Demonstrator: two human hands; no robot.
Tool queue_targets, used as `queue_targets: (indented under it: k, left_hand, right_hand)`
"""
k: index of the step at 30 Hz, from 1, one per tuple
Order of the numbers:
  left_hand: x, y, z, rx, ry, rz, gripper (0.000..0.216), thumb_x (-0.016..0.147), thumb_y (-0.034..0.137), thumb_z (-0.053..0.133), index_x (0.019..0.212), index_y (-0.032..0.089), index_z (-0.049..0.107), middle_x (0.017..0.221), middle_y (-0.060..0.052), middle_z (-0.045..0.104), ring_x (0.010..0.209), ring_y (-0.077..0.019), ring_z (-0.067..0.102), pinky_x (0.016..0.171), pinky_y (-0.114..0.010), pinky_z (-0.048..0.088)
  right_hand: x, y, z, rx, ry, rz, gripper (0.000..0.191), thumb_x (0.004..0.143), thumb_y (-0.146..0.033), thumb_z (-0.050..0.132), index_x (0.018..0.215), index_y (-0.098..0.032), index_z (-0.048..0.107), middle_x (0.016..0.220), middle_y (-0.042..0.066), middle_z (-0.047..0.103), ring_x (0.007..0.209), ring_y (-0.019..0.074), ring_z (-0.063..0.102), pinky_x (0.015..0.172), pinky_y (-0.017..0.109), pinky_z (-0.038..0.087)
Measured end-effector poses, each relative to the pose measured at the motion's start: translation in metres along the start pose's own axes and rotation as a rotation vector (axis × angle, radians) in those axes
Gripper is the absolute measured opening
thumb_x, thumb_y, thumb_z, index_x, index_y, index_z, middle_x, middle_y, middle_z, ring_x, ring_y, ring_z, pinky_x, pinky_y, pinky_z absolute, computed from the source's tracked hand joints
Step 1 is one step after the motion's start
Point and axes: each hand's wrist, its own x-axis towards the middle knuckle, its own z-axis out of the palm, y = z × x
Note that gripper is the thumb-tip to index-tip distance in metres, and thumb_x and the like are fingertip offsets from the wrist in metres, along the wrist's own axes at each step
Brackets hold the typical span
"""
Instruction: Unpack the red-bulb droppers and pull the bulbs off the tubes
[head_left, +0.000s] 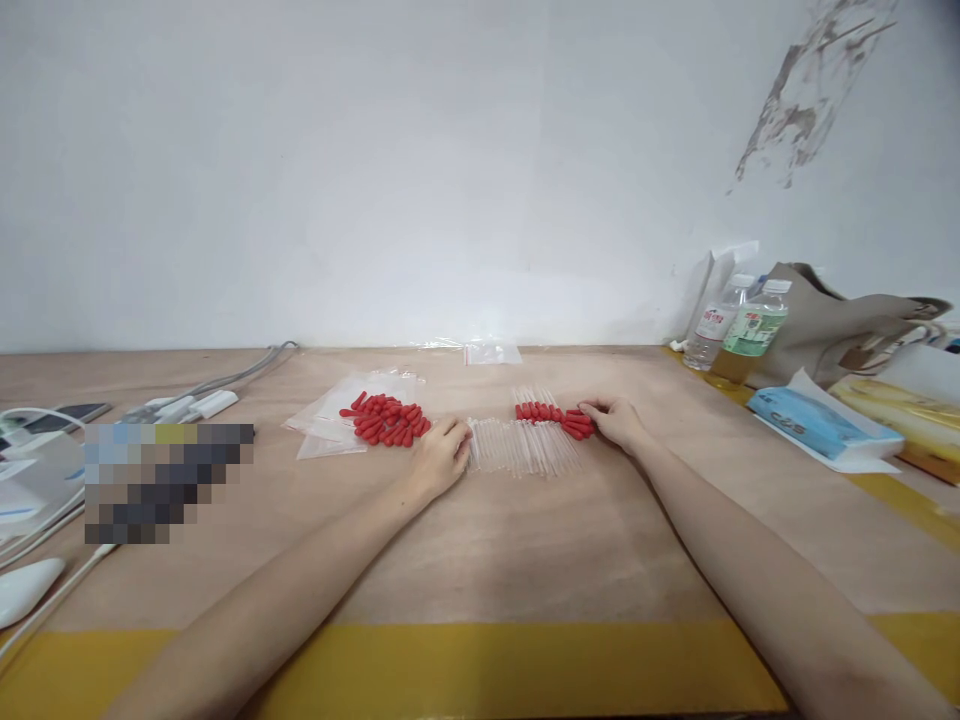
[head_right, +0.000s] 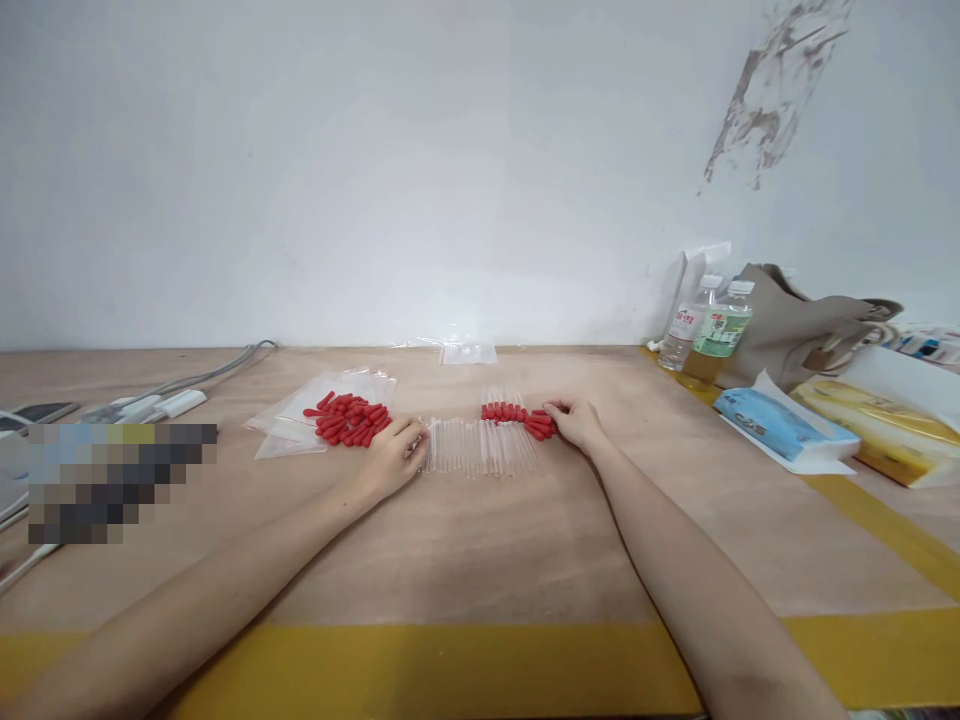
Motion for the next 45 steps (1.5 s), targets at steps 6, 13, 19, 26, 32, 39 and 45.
queue_targets:
  k: [6, 13, 19, 26, 32, 39, 45]
  left_hand:
    - [-0.006, 0.004, 0.000, -0.126, 0.019, -0.044, 0.015, 0.076, 0.018, 0.049, 0.087, 0.015, 0.059, 0.087, -0.005, 0.054, 0.068, -0.0116, 0.053, 0.067, -0.026, 0.048]
    - [-0.008, 0.003, 0.000, -0.167, 0.004, -0.035, 0.022, 0.076, 0.021, 0.050, 0.093, 0.012, 0.061, 0.090, -0.008, 0.051, 0.075, -0.0138, 0.055, 0.068, -0.027, 0.050]
    - [-0.008, 0.011, -0.008, -0.123, -0.054, 0.009, 0.039, 0.075, 0.036, 0.056, 0.107, 0.015, 0.056, 0.105, -0.010, 0.052, 0.098, -0.0211, 0.052, 0.084, -0.034, 0.046]
    - [-0.004, 0.011, -0.008, -0.059, -0.196, 0.084, 0.030, 0.078, 0.038, 0.052, 0.102, 0.021, 0.060, 0.110, -0.008, 0.057, 0.105, -0.0225, 0.051, 0.095, -0.042, 0.036]
    - [-0.005, 0.007, -0.012, -0.056, -0.228, 0.041, 0.021, 0.079, 0.027, 0.048, 0.097, 0.021, 0.058, 0.105, -0.004, 0.060, 0.103, -0.0184, 0.053, 0.101, -0.043, 0.027]
    - [-0.007, 0.005, -0.015, -0.038, -0.297, 0.041, 0.038, 0.080, 0.039, 0.048, 0.112, 0.020, 0.054, 0.122, -0.008, 0.052, 0.118, -0.0231, 0.042, 0.102, -0.047, 0.024]
    - [-0.009, 0.003, -0.014, -0.060, -0.270, 0.056, 0.030, 0.080, 0.035, 0.050, 0.105, 0.021, 0.057, 0.107, -0.005, 0.061, 0.109, -0.0196, 0.051, 0.103, -0.044, 0.025]
  right_hand:
    - [0.000, -0.002, 0.000, -0.064, 0.017, 0.001, 0.033, 0.075, -0.039, 0.050, 0.086, -0.014, 0.067, 0.079, 0.006, 0.069, 0.067, 0.0155, 0.062, 0.062, 0.025, 0.049]
    - [-0.007, -0.024, -0.003, -0.267, 0.216, -0.030, 0.041, 0.076, -0.041, 0.044, 0.092, -0.010, 0.065, 0.076, 0.009, 0.066, 0.060, 0.0160, 0.056, 0.057, 0.027, 0.043]
    - [-0.018, -0.071, 0.014, -0.411, 0.076, -0.188, 0.022, 0.071, -0.033, 0.053, 0.081, -0.020, 0.068, 0.082, 0.003, 0.067, 0.075, 0.0156, 0.057, 0.069, 0.026, 0.040]
    - [-0.018, -0.097, 0.032, -0.857, -0.094, -0.127, 0.028, 0.075, -0.043, 0.049, 0.080, -0.024, 0.069, 0.086, 0.006, 0.067, 0.088, 0.0229, 0.054, 0.077, 0.035, 0.032]
    - [-0.021, -0.098, 0.037, -0.906, -0.101, -0.100, 0.032, 0.079, -0.040, 0.044, 0.073, -0.021, 0.069, 0.081, 0.009, 0.066, 0.089, 0.0247, 0.053, 0.078, 0.039, 0.029]
    - [-0.021, -0.100, 0.039, -0.855, -0.042, -0.042, 0.029, 0.077, -0.034, 0.045, 0.065, -0.019, 0.068, 0.073, 0.009, 0.066, 0.082, 0.0227, 0.056, 0.075, 0.035, 0.031]
    - [-0.026, -0.107, 0.036, -0.730, 0.004, -0.013, 0.033, 0.079, -0.042, 0.042, 0.070, -0.023, 0.068, 0.072, 0.004, 0.067, 0.072, 0.0189, 0.058, 0.066, 0.029, 0.034]
